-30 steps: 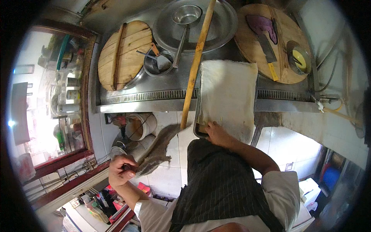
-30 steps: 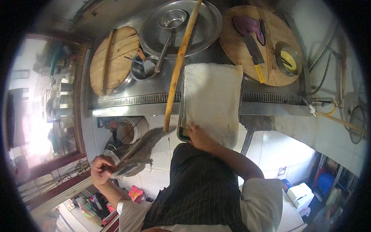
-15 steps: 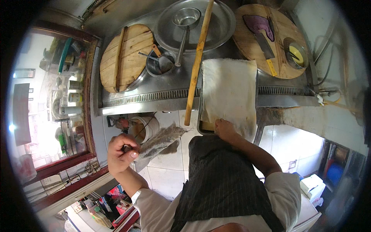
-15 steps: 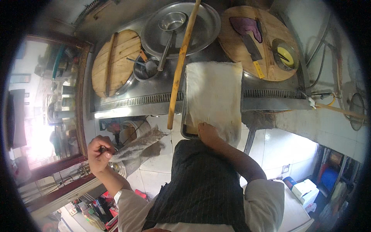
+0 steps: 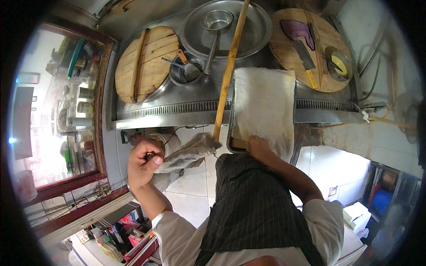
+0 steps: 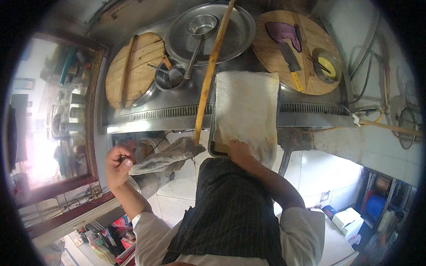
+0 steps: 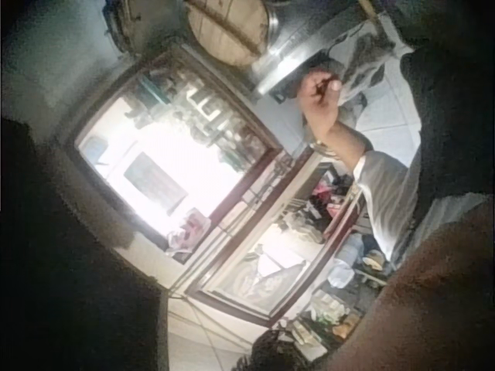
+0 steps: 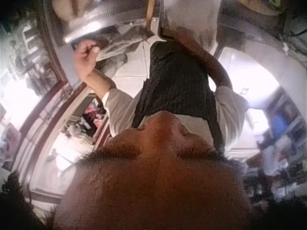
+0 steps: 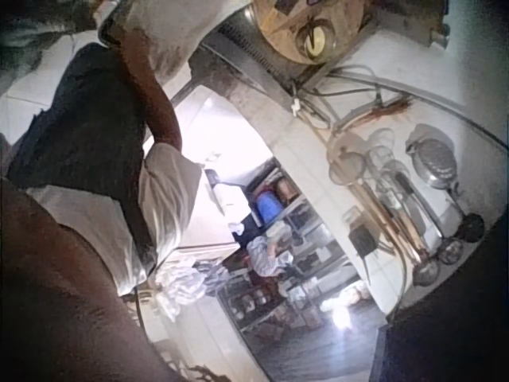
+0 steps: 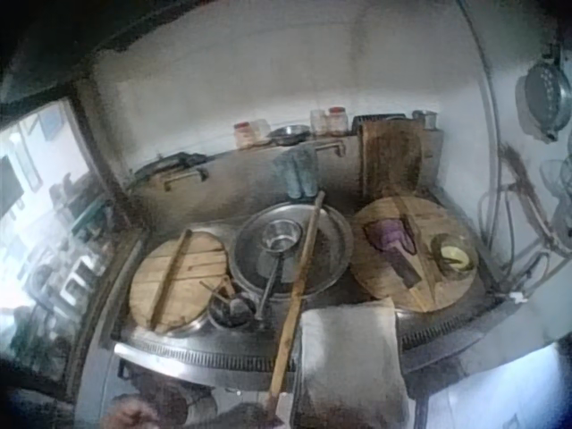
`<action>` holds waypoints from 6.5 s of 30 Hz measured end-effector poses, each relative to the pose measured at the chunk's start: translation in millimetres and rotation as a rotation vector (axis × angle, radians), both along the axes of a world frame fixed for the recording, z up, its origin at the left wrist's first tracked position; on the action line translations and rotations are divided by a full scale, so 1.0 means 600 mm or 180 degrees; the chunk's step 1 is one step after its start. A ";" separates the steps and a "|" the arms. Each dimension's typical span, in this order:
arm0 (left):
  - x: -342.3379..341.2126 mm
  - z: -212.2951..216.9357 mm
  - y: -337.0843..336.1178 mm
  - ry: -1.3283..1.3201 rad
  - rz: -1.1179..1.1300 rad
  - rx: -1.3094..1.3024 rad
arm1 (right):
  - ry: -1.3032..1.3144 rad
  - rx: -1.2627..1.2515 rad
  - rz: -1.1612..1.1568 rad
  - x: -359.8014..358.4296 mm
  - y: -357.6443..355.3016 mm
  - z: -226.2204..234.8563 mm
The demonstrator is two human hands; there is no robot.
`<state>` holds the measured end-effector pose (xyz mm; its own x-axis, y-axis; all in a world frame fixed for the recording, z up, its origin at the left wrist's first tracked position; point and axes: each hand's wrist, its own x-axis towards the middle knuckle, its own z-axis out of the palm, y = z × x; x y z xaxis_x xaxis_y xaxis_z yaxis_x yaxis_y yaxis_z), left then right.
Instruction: The person unwraps a tray containing a large block of steamed food, cuts it into rectangular portions using a knife, and then covers the food with a cloth.
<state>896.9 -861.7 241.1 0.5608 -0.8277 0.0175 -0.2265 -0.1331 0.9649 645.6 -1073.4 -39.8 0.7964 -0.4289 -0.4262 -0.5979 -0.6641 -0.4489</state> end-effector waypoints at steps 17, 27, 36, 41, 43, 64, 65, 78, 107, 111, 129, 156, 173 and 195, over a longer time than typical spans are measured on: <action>0.020 -0.031 0.023 0.0139 0.0156 -0.0125 | -0.0713 0.0169 -0.0039 -0.015 -0.003 0.075; 0.045 -0.049 0.038 0.0028 0.0354 -0.0191 | -0.1222 0.1357 0.0281 0.010 0.010 0.029; 0.011 0.054 -0.015 -0.0124 0.0281 -0.0673 | -0.1131 0.1319 0.0378 0.031 -0.025 0.166; -0.010 0.162 -0.101 -0.0364 0.0168 -0.1184 | -0.3286 0.1050 0.0776 0.124 -0.071 0.369; -0.020 0.205 -0.137 -0.0495 0.0086 -0.1227 | -0.3229 0.1043 0.0940 0.143 -0.088 0.439; 0.017 0.295 -0.514 -0.2230 -0.0474 -0.0225 | -0.3446 -0.2195 -0.0451 -0.018 -0.428 0.751; 0.019 0.285 -0.538 -0.2408 -0.0320 -0.0259 | -0.3280 -0.2342 -0.0538 -0.015 -0.445 0.746; -0.053 0.105 -0.446 -0.2236 -0.0607 -0.1143 | -0.2874 -0.1893 -0.0299 -0.164 -0.361 0.590; -0.166 -0.458 -0.173 -0.2222 -0.1462 0.1714 | -0.1309 -0.0178 -0.2700 -0.225 -0.142 -0.026; -0.205 -0.500 -0.204 -0.2357 0.0189 0.1610 | -0.0814 0.0568 -0.2746 -0.200 -0.114 -0.073; -0.161 -0.510 -0.146 0.0134 -0.0607 0.0881 | -0.1347 0.1025 -0.3914 -0.275 0.081 -0.052; -1.278 -0.466 -0.507 -0.0698 -0.4150 0.1164 | -0.5543 0.0318 -0.8000 -1.118 0.296 -0.022; -2.005 -0.469 -0.962 -0.0948 -0.4606 0.1170 | -0.5284 0.1076 -0.7710 -1.793 -0.105 -0.018; -2.459 -0.527 -1.592 -0.0729 -0.2069 0.1041 | -0.3771 0.2284 -0.5454 -2.557 -1.055 0.047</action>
<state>-578.4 -1816.9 -75.3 -0.0293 -0.9732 -0.2282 -0.5467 -0.1755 0.8187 -888.7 -1706.4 -11.7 -0.1294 -0.8369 -0.5318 0.3965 0.4479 -0.8013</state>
